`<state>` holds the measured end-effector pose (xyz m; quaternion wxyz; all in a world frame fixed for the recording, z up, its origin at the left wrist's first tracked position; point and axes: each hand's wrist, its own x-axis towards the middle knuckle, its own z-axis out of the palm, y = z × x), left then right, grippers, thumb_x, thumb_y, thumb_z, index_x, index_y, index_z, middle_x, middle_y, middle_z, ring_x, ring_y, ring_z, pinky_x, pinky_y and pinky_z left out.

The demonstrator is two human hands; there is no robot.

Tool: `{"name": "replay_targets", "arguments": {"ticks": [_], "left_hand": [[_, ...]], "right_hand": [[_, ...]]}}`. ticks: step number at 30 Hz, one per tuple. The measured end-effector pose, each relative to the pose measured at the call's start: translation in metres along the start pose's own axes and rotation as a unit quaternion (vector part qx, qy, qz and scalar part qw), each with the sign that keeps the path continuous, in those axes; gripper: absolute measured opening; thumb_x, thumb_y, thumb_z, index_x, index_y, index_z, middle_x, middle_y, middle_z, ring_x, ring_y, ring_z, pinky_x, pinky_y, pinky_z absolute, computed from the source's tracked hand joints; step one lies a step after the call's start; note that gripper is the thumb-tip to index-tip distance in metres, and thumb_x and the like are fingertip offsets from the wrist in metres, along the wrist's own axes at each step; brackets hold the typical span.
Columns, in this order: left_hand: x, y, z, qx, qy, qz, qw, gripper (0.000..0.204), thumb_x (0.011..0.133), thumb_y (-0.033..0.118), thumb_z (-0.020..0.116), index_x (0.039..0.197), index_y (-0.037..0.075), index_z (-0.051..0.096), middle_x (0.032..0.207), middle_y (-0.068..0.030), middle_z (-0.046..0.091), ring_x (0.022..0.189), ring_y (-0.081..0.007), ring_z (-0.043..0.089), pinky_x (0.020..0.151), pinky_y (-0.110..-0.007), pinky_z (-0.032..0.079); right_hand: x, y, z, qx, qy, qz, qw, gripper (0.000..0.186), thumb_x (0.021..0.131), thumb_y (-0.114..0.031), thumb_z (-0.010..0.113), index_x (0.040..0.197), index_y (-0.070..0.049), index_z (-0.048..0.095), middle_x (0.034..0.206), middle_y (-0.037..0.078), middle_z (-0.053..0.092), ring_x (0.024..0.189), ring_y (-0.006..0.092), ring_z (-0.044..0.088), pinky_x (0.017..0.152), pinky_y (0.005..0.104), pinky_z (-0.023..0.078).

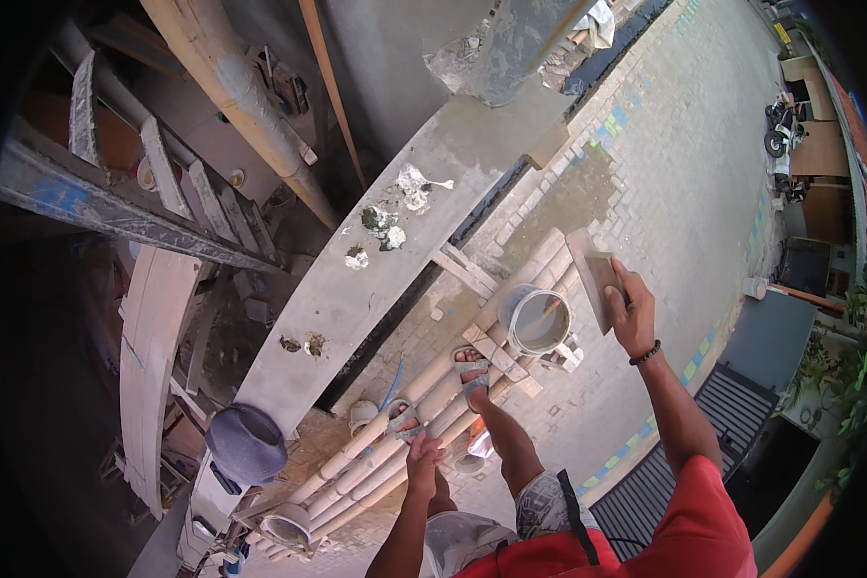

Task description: The person scoops plaster from a bucket using a trowel and applies it to a vertical wall surface. They smooth the plaster with a rectangular float, repeatedly dipping the float into a bucket of water to aid in finishing the surface.

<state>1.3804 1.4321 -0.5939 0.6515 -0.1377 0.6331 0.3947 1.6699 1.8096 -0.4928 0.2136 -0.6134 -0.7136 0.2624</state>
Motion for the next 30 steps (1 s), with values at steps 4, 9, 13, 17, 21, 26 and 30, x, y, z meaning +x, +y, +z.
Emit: {"name": "replay_targets", "arguments": {"ticks": [4, 9, 13, 17, 21, 26, 30], "left_hand": [[0.001, 0.013, 0.013, 0.029, -0.001, -0.012, 0.999, 0.06, 0.086, 0.007, 0.054, 0.142, 0.004, 0.034, 0.113, -0.0111, 0.062, 0.088, -0.0148, 0.059, 0.073, -0.025, 0.047], [-0.001, 0.022, 0.018, 0.096, 0.018, -0.026, 0.995, 0.06, 0.087, 0.01, 0.057, 0.143, 0.007, 0.035, 0.116, -0.011, 0.062, 0.092, -0.0136, 0.059, 0.077, -0.025, 0.046], [-0.004, 0.037, 0.042, 0.131, -0.002, -0.034, 0.991, 0.06, 0.089, 0.012, 0.057, 0.144, 0.006, 0.034, 0.121, -0.0119, 0.06, 0.097, -0.0139, 0.06, 0.081, -0.026, 0.045], [-0.006, 0.033, 0.037, 0.149, -0.032, -0.009, 0.988, 0.062, 0.089, 0.015, 0.057, 0.145, 0.005, 0.031, 0.124, -0.013, 0.058, 0.104, -0.0177, 0.06, 0.088, -0.029, 0.045], [-0.003, 0.039, 0.062, 0.176, -0.053, -0.027, 0.983, 0.059, 0.091, 0.007, 0.052, 0.145, 0.002, 0.031, 0.123, -0.0136, 0.057, 0.102, -0.0141, 0.056, 0.088, -0.025, 0.043], [-0.017, 0.033, 0.07, 0.182, -0.071, 0.025, 0.98, 0.06, 0.092, 0.013, 0.054, 0.145, 0.0, 0.03, 0.124, -0.0128, 0.056, 0.106, -0.0146, 0.053, 0.095, -0.027, 0.04], [-0.028, 0.03, 0.076, 0.226, -0.099, 0.078, 0.966, 0.058, 0.092, 0.012, 0.053, 0.145, 0.0, 0.031, 0.125, -0.0129, 0.055, 0.105, -0.0137, 0.053, 0.096, -0.028, 0.04]], "right_hand": [[-0.091, 0.101, 0.026, 0.099, -0.111, 0.354, 0.923, 0.036, 0.083, -0.01, 0.064, 0.118, -0.002, 0.063, 0.078, 0.013, 0.067, 0.067, 0.0162, 0.062, 0.063, 0.0313, 0.05], [-0.151, 0.185, 0.133, 0.051, -0.143, 0.378, 0.913, 0.031, 0.08, -0.012, 0.067, 0.109, 0.001, 0.067, 0.076, 0.009, 0.067, 0.068, 0.0127, 0.061, 0.063, 0.028, 0.05], [-0.145, 0.231, 0.211, 0.012, -0.089, 0.405, 0.91, 0.03, 0.078, -0.016, 0.065, 0.103, 0.0, 0.07, 0.087, 0.015, 0.072, 0.074, 0.0212, 0.067, 0.069, 0.0341, 0.053], [-0.115, 0.233, 0.255, 0.027, -0.102, 0.51, 0.854, 0.036, 0.075, -0.022, 0.064, 0.106, -0.005, 0.071, 0.104, 0.023, 0.068, 0.099, 0.0351, 0.066, 0.089, 0.0399, 0.051], [-0.114, 0.254, 0.256, 0.044, -0.113, 0.494, 0.861, 0.04, 0.075, -0.023, 0.066, 0.109, -0.003, 0.07, 0.104, 0.024, 0.068, 0.096, 0.0333, 0.067, 0.083, 0.0389, 0.053], [-0.149, 0.218, 0.212, 0.325, -0.047, 0.488, 0.809, 0.037, 0.087, -0.011, 0.058, 0.121, 0.003, 0.06, 0.096, 0.011, 0.067, 0.083, 0.0164, 0.064, 0.064, 0.0294, 0.053], [-0.179, 0.197, 0.148, 0.319, -0.035, 0.442, 0.837, 0.032, 0.091, -0.011, 0.054, 0.121, 0.001, 0.06, 0.093, 0.006, 0.066, 0.073, 0.012, 0.062, 0.056, 0.0265, 0.05]]}}
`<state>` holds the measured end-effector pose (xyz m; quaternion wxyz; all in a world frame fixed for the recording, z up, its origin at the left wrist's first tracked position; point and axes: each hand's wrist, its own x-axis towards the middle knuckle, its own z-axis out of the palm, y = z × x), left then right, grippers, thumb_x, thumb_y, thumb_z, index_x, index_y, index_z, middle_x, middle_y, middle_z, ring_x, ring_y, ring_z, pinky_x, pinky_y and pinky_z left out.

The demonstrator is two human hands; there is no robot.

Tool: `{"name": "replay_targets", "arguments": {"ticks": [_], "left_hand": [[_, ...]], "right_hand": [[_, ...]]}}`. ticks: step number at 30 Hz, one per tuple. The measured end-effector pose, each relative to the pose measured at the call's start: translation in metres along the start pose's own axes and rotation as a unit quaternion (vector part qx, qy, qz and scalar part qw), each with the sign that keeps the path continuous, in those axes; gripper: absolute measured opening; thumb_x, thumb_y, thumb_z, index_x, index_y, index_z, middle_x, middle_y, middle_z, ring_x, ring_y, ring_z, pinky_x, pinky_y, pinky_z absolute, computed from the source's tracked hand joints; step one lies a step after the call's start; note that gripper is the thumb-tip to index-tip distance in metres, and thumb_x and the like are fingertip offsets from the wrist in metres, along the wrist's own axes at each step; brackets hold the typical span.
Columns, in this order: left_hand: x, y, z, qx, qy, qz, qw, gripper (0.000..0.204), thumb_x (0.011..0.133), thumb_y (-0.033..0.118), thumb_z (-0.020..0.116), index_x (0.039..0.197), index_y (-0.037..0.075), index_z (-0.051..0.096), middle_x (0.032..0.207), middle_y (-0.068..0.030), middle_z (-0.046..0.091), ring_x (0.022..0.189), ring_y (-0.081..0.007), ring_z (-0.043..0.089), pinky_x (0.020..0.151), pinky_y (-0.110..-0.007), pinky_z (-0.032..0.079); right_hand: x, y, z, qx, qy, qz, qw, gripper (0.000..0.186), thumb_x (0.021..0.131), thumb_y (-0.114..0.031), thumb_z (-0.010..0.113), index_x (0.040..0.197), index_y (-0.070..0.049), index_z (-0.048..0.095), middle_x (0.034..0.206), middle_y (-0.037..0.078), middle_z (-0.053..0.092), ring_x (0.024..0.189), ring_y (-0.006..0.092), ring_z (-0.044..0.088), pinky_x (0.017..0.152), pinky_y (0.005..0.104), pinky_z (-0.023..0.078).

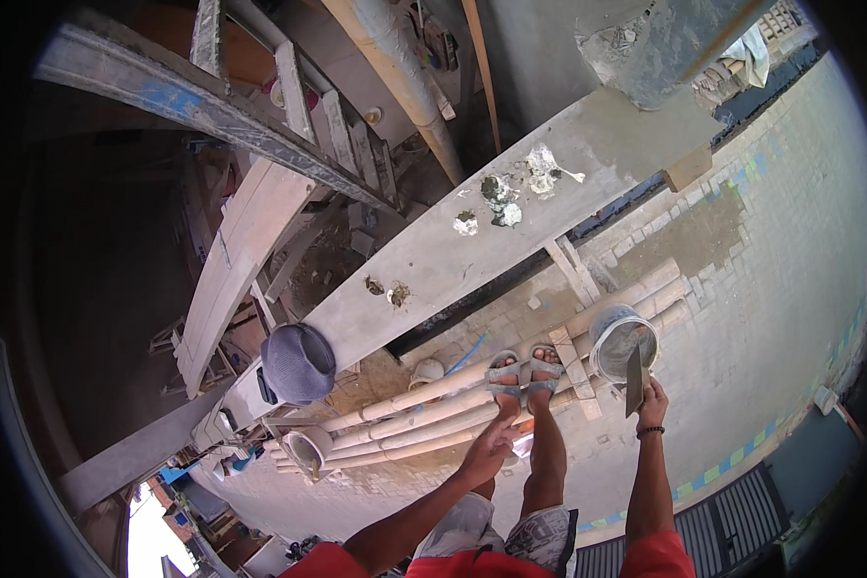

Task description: The person scoops plaster from a bucket using a trowel and applies it to a vertical wall surface. They smooth the plaster with a rectangular float, repeatedly dipping the float into a bucket of water to aid in finishing the surface.

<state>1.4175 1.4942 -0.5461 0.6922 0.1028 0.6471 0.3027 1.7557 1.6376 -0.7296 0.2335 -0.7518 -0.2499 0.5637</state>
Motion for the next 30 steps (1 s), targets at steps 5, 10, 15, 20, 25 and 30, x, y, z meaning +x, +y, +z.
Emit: {"name": "replay_targets", "arguments": {"ticks": [5, 10, 15, 20, 25, 30], "left_hand": [[-0.016, 0.019, -0.007, -0.011, 0.099, 0.001, 0.995, 0.061, 0.09, 0.013, 0.055, 0.145, 0.003, 0.031, 0.127, -0.0148, 0.054, 0.105, -0.0161, 0.055, 0.094, -0.031, 0.043], [0.002, 0.058, -0.086, -0.272, 0.341, 0.013, 0.9, 0.063, 0.092, 0.017, 0.053, 0.147, 0.006, 0.024, 0.133, -0.0173, 0.047, 0.098, -0.025, 0.057, 0.087, -0.037, 0.048], [0.039, 0.105, -0.153, -0.516, 0.34, 0.014, 0.786, 0.065, 0.096, 0.04, 0.05, 0.144, 0.003, 0.025, 0.137, -0.0202, 0.042, 0.114, -0.038, 0.047, 0.098, -0.047, 0.042], [0.075, 0.116, -0.172, -0.581, 0.351, -0.013, 0.735, 0.066, 0.097, 0.052, 0.041, 0.144, 0.009, 0.026, 0.138, -0.0172, 0.042, 0.117, -0.0366, 0.045, 0.099, -0.046, 0.04], [0.096, 0.155, -0.144, -0.57, 0.444, -0.063, 0.689, 0.071, 0.094, 0.062, 0.032, 0.144, 0.012, 0.032, 0.139, -0.0114, 0.045, 0.116, -0.031, 0.049, 0.093, -0.044, 0.042], [0.106, 0.166, -0.15, -0.573, 0.535, -0.044, 0.62, 0.075, 0.092, 0.067, 0.027, 0.134, 0.009, 0.047, 0.131, -0.0103, 0.052, 0.107, -0.0306, 0.054, 0.088, -0.044, 0.046]], "right_hand": [[-0.048, -0.037, -0.038, -0.033, -0.014, 0.057, 0.998, 0.031, 0.093, -0.011, 0.051, 0.121, 0.001, 0.058, 0.094, 0.005, 0.065, 0.073, 0.0117, 0.062, 0.059, 0.0251, 0.052], [-0.061, -0.032, -0.058, 0.051, -0.023, 0.058, 0.997, 0.034, 0.093, -0.011, 0.054, 0.125, 0.001, 0.055, 0.101, 0.007, 0.065, 0.081, 0.0146, 0.065, 0.066, 0.0282, 0.055], [-0.09, -0.068, -0.041, 0.231, -0.08, 0.128, 0.961, 0.04, 0.091, -0.009, 0.061, 0.129, 0.0, 0.05, 0.106, 0.009, 0.066, 0.087, 0.0186, 0.066, 0.071, 0.0324, 0.057], [-0.117, -0.129, -0.021, 0.24, -0.162, 0.101, 0.952, 0.052, 0.088, -0.006, 0.062, 0.137, 0.0, 0.043, 0.115, 0.01, 0.063, 0.095, 0.0197, 0.065, 0.076, 0.0325, 0.056], [-0.12, -0.192, 0.006, -0.031, -0.134, -0.184, 0.973, 0.062, 0.084, -0.004, 0.064, 0.141, 0.0, 0.04, 0.118, 0.012, 0.061, 0.104, 0.0219, 0.061, 0.087, 0.0338, 0.05], [-0.127, -0.306, 0.079, -0.225, -0.077, -0.439, 0.866, 0.059, 0.078, 0.001, 0.062, 0.136, -0.002, 0.049, 0.116, 0.021, 0.058, 0.106, 0.0325, 0.058, 0.094, 0.0382, 0.044]]}}
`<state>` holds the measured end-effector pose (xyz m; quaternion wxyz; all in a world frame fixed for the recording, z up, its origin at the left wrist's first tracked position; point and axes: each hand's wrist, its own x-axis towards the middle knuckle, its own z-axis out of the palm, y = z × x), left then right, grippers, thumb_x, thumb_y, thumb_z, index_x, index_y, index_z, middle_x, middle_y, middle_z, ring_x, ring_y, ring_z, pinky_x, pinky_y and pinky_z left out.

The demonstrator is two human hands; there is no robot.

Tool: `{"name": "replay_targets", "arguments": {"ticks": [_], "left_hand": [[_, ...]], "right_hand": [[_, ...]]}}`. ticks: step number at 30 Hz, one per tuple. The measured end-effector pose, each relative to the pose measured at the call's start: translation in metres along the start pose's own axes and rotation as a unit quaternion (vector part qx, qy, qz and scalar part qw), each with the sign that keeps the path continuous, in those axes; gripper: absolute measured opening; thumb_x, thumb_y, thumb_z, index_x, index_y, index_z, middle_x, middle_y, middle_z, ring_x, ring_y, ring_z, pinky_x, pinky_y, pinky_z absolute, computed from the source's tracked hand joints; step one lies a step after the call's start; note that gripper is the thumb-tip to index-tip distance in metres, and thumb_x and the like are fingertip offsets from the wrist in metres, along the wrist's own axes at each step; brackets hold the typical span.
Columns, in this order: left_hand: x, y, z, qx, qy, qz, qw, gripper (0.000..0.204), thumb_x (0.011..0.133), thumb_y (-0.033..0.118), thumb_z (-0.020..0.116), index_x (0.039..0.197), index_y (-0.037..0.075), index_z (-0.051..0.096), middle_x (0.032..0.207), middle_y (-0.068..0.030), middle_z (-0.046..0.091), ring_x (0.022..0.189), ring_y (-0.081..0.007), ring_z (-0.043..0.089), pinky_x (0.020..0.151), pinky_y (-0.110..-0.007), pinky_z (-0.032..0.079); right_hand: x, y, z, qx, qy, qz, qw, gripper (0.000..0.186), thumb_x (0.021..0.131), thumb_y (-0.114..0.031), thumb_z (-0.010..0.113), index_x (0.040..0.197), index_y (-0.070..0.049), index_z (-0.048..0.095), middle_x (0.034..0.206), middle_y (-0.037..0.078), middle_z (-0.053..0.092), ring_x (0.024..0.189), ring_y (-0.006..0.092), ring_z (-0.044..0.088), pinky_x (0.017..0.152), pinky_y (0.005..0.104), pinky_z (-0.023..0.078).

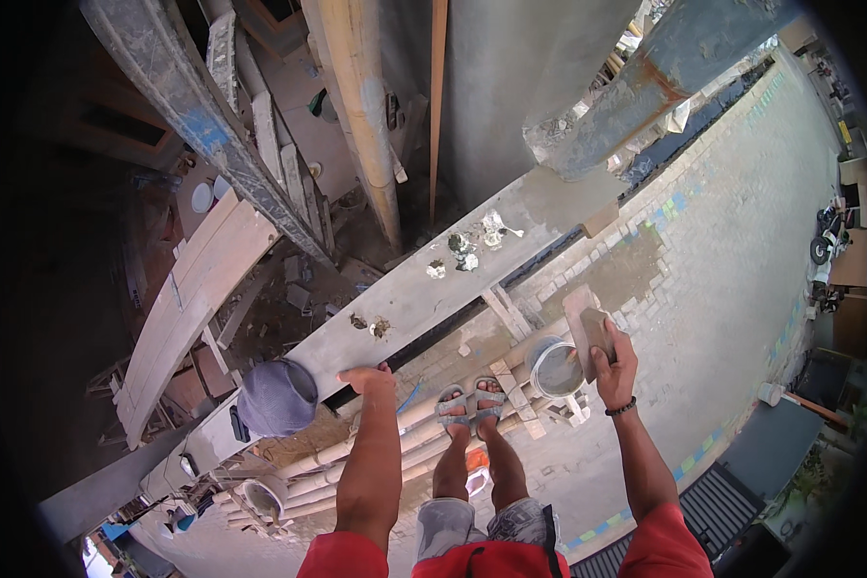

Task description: The person scoops plaster from a bucket using a trowel and applies it to a vertical wall surface. They smooth the plaster with a rectangular float, repeatedly dipping the float into a bucket of water to aid in finishing the surface.

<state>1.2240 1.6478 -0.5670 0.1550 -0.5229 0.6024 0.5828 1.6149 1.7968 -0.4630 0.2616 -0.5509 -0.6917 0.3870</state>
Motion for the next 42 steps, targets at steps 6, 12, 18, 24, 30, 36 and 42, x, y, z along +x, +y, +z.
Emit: {"name": "replay_targets", "arguments": {"ticks": [6, 12, 18, 24, 30, 36, 42], "left_hand": [[0.015, -0.012, 0.019, 0.042, 0.177, 0.071, 0.981, 0.083, 0.095, 0.063, 0.021, 0.121, -0.008, 0.055, 0.125, -0.0202, 0.057, 0.107, -0.0387, 0.057, 0.092, -0.048, 0.047], [0.009, -0.017, 0.025, 0.071, 0.231, 0.089, 0.966, 0.091, 0.096, 0.062, 0.019, 0.111, -0.02, 0.057, 0.118, -0.0302, 0.06, 0.113, -0.0429, 0.056, 0.102, -0.047, 0.041], [0.011, -0.016, 0.024, 0.094, 0.239, 0.099, 0.961, 0.091, 0.096, 0.062, 0.018, 0.117, -0.02, 0.053, 0.121, -0.0315, 0.057, 0.117, -0.0431, 0.053, 0.105, -0.046, 0.038], [-0.002, -0.017, 0.03, 0.085, 0.268, 0.085, 0.956, 0.091, 0.095, 0.064, 0.017, 0.117, -0.017, 0.055, 0.122, -0.0291, 0.057, 0.117, -0.0426, 0.053, 0.105, -0.047, 0.038], [0.019, -0.011, 0.015, 0.143, 0.224, 0.051, 0.963, 0.086, 0.094, 0.066, 0.022, 0.126, -0.008, 0.051, 0.134, -0.0191, 0.05, 0.119, -0.0351, 0.053, 0.095, -0.044, 0.049], [0.013, -0.014, 0.019, 0.075, 0.21, 0.047, 0.974, 0.086, 0.093, 0.068, 0.026, 0.132, -0.006, 0.048, 0.141, -0.0155, 0.046, 0.123, -0.0321, 0.051, 0.093, -0.043, 0.052], [0.008, -0.019, 0.025, 0.099, 0.235, 0.077, 0.964, 0.089, 0.094, 0.065, 0.02, 0.12, -0.012, 0.054, 0.127, -0.0237, 0.055, 0.118, -0.039, 0.053, 0.1, -0.047, 0.044]], "right_hand": [[0.098, -0.025, 0.026, -0.134, 0.033, -0.162, 0.977, 0.056, 0.08, 0.001, 0.06, 0.134, -0.008, 0.052, 0.108, 0.021, 0.057, 0.096, 0.0377, 0.054, 0.086, 0.0426, 0.044], [0.159, -0.011, 0.053, -0.207, 0.03, -0.224, 0.952, 0.058, 0.078, 0.002, 0.059, 0.135, -0.011, 0.052, 0.103, 0.018, 0.056, 0.09, 0.0355, 0.053, 0.083, 0.0427, 0.043], [0.204, -0.012, 0.07, -0.213, 0.038, -0.222, 0.951, 0.059, 0.078, 0.003, 0.057, 0.135, -0.01, 0.052, 0.1, 0.017, 0.055, 0.088, 0.0355, 0.051, 0.081, 0.0426, 0.043], [0.198, 0.007, 0.055, -0.247, -0.007, -0.174, 0.953, 0.061, 0.077, 0.004, 0.057, 0.135, -0.01, 0.051, 0.095, 0.016, 0.053, 0.086, 0.0342, 0.051, 0.079, 0.0419, 0.043], [0.13, 0.022, 0.018, -0.225, 0.034, -0.125, 0.966, 0.06, 0.078, 0.002, 0.06, 0.137, -0.009, 0.05, 0.102, 0.017, 0.057, 0.093, 0.0342, 0.055, 0.084, 0.0401, 0.045], [0.156, 0.014, 0.027, -0.205, 0.121, -0.062, 0.969, 0.056, 0.08, -0.001, 0.06, 0.135, -0.007, 0.051, 0.102, 0.019, 0.058, 0.092, 0.0352, 0.057, 0.084, 0.0416, 0.045], [0.171, 0.024, 0.063, -0.221, 0.178, -0.06, 0.957, 0.057, 0.08, 0.0, 0.058, 0.136, -0.007, 0.05, 0.098, 0.019, 0.057, 0.089, 0.0354, 0.054, 0.081, 0.0414, 0.043]]}}
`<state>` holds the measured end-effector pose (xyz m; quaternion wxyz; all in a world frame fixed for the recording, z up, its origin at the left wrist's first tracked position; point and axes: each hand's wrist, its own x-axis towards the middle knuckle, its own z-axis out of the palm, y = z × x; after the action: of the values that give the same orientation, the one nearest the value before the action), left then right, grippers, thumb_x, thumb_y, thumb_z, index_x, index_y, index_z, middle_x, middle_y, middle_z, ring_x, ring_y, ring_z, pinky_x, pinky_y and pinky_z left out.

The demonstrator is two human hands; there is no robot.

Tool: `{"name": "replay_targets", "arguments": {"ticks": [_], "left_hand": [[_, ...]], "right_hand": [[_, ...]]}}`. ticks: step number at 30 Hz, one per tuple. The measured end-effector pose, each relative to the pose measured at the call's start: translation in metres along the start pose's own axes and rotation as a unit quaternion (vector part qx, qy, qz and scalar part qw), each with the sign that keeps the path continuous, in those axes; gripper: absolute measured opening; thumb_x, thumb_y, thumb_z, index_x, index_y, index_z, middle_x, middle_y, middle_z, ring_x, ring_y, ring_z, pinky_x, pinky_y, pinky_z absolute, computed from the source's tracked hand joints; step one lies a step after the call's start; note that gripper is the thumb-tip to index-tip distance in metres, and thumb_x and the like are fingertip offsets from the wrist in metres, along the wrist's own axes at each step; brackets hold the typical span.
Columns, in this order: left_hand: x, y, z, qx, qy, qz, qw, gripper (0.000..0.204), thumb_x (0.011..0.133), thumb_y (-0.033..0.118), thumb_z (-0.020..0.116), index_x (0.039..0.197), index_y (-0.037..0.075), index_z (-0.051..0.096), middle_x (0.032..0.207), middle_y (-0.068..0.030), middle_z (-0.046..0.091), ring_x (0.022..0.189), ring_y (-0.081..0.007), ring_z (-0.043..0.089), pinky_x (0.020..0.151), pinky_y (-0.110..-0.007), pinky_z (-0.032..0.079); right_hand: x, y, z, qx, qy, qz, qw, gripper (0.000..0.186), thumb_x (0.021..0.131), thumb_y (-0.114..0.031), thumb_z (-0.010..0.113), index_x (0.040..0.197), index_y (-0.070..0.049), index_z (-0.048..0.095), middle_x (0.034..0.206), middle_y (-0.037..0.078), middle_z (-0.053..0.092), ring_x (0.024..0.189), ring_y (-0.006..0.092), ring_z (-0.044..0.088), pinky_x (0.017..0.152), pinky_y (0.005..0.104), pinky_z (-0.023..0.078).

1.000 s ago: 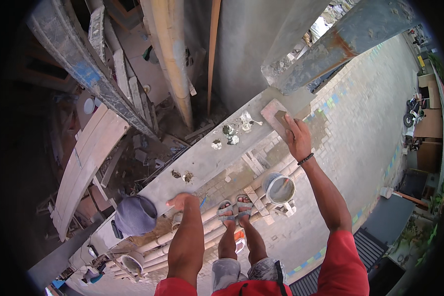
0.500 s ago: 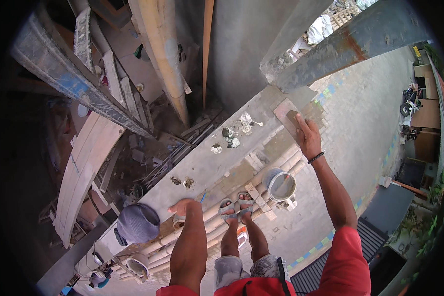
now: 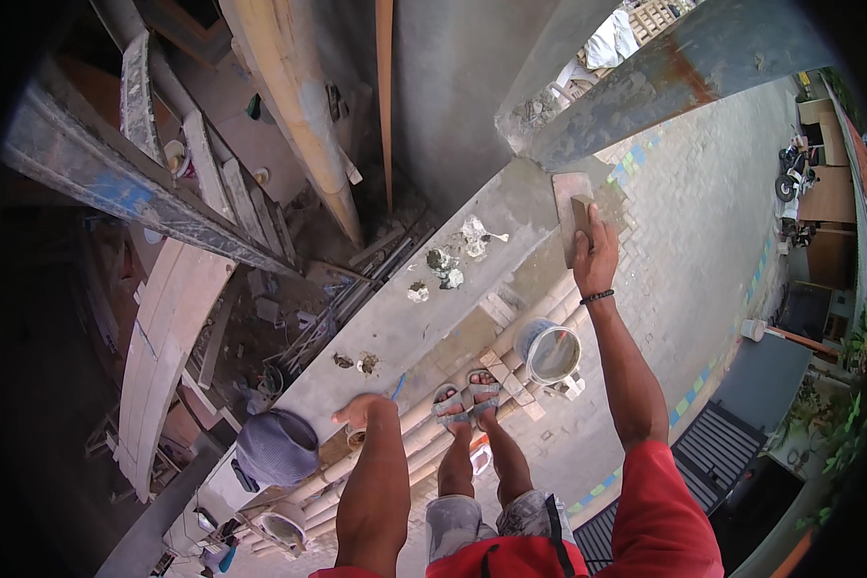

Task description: The person scoops plaster from a bucket using a trowel and applies it to a vertical wall surface. They smooth the plaster with a rectangular float, repeatedly dipping the float into a bucket of water to aid in finishing the surface.

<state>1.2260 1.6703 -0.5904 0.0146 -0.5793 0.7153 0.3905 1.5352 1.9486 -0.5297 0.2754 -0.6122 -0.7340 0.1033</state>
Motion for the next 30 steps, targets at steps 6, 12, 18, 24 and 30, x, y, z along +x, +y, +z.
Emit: {"name": "replay_targets", "arguments": {"ticks": [6, 12, 18, 24, 30], "left_hand": [[-0.008, 0.009, -0.004, -0.009, 0.03, 0.006, 0.999, 0.088, 0.095, 0.063, 0.017, 0.118, -0.012, 0.057, 0.124, -0.0239, 0.059, 0.119, -0.0404, 0.053, 0.106, -0.046, 0.038], [-0.003, 0.002, -0.001, 0.029, 0.026, 0.002, 0.999, 0.089, 0.095, 0.064, 0.017, 0.119, -0.012, 0.057, 0.127, -0.0232, 0.057, 0.12, -0.0393, 0.053, 0.106, -0.046, 0.037], [-0.014, 0.011, -0.007, 0.065, 0.048, 0.007, 0.997, 0.092, 0.094, 0.067, 0.016, 0.117, -0.011, 0.059, 0.123, -0.0227, 0.06, 0.117, -0.0397, 0.055, 0.102, -0.046, 0.041], [-0.006, 0.002, -0.001, 0.061, 0.061, -0.013, 0.996, 0.093, 0.093, 0.068, 0.016, 0.118, -0.011, 0.059, 0.122, -0.0242, 0.06, 0.116, -0.0399, 0.055, 0.101, -0.047, 0.043], [0.001, 0.006, -0.005, 0.022, 0.028, -0.009, 0.999, 0.091, 0.094, 0.067, 0.018, 0.121, -0.012, 0.055, 0.125, -0.0271, 0.056, 0.118, -0.0411, 0.053, 0.102, -0.048, 0.043]], "right_hand": [[-0.034, -0.059, -0.006, 0.098, -0.194, -0.161, 0.963, 0.052, 0.081, 0.001, 0.059, 0.132, -0.008, 0.054, 0.104, 0.02, 0.058, 0.093, 0.0364, 0.055, 0.086, 0.0407, 0.044], [0.0, -0.04, -0.005, 0.048, -0.096, -0.081, 0.991, 0.051, 0.081, -0.001, 0.06, 0.131, -0.009, 0.055, 0.107, 0.019, 0.057, 0.095, 0.0347, 0.053, 0.087, 0.0406, 0.044], [-0.013, -0.066, -0.007, 0.102, -0.22, -0.206, 0.948, 0.051, 0.082, -0.001, 0.058, 0.132, -0.008, 0.053, 0.108, 0.019, 0.057, 0.094, 0.0355, 0.053, 0.088, 0.0415, 0.042], [0.021, -0.056, 0.009, 0.052, -0.154, -0.117, 0.98, 0.053, 0.081, 0.002, 0.058, 0.133, -0.007, 0.053, 0.106, 0.018, 0.056, 0.094, 0.0353, 0.052, 0.085, 0.0417, 0.042], [0.033, -0.123, -0.043, 0.118, -0.194, -0.135, 0.964, 0.038, 0.08, -0.001, 0.061, 0.118, -0.003, 0.062, 0.094, 0.019, 0.061, 0.084, 0.0375, 0.061, 0.074, 0.0423, 0.05]]}}
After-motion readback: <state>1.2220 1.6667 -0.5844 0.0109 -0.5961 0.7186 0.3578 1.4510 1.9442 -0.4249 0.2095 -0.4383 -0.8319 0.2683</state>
